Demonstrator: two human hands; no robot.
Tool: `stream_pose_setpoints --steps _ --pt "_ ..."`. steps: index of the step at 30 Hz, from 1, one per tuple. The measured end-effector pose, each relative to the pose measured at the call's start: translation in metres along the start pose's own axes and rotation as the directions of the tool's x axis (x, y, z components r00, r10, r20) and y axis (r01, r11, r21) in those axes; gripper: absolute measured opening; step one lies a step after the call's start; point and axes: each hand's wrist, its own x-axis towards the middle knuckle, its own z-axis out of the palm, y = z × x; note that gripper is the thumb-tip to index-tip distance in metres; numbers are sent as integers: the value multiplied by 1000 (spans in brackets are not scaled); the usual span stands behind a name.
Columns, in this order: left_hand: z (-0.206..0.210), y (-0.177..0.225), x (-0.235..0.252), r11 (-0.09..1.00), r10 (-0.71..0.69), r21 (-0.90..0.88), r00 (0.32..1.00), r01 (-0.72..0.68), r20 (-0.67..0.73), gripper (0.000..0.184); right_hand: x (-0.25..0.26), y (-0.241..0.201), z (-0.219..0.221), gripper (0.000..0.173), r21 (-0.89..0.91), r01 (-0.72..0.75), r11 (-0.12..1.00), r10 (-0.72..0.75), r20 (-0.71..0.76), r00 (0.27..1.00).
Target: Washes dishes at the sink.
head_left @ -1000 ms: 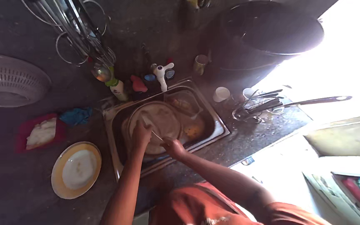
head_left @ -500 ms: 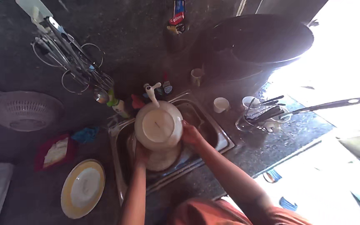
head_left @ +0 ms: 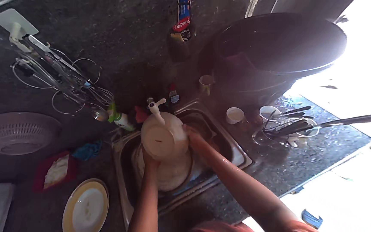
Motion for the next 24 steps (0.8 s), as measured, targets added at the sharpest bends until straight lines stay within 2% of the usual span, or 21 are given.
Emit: stream_pose_setpoints --steps 2,6,9,11,12,15,17,18,19,20,21,22,23,24 --pt "5 -12 -2 995 -50 -83 998 48 -22 62 -9 5 16 43 -32 -8 999 8 -1 1000" --pt "9 -35 -4 987 -72 -146 994 60 -78 58 -8 17 39 36 -38 165 986 -168 -131 977" --pt "11 -36 -4 998 21 -56 996 -26 -88 58 -2 10 45 38 -112 183 977 -204 -211 956" --pt "12 -21 -4 978 146 161 987 -135 -61 57 -2 0 45 38 -171 143 975 -180 -222 958" --pt "14 -10 -1 927 224 311 974 -208 -15 57 -3 -6 43 38 -199 125 972 -169 -221 961" --pt "35 27 8 764 307 562 945 -317 116 55 -8 -16 33 37 -250 117 961 -164 -176 971" --pt "48 43 13 512 391 697 858 -503 333 53 -12 -18 25 35 -254 123 959 -161 -132 978" --pt "54 47 15 346 414 719 786 -603 460 52 -12 -19 20 34 -255 125 959 -157 -109 982" --pt "61 47 17 167 428 688 680 -707 595 51 -11 -18 15 34 -266 125 956 -154 -89 984" --pt "69 47 16 18 404 614 567 -789 717 47 -11 -17 9 33 -290 125 949 -150 -65 987" --pt "79 49 13 -78 313 540 494 -838 811 44 -10 -17 3 33 -322 127 938 -148 -42 988" --pt "90 54 8 -126 196 492 465 -861 864 41 -9 -17 -1 33 -351 129 928 -147 -25 989" --pt "99 61 7 -134 101 491 481 -861 871 39 -10 -18 -5 33 -370 127 920 -145 -23 989" --pt "105 69 8 -107 36 560 559 -822 828 37 -11 -19 -7 33 -380 126 916 -149 -34 988"
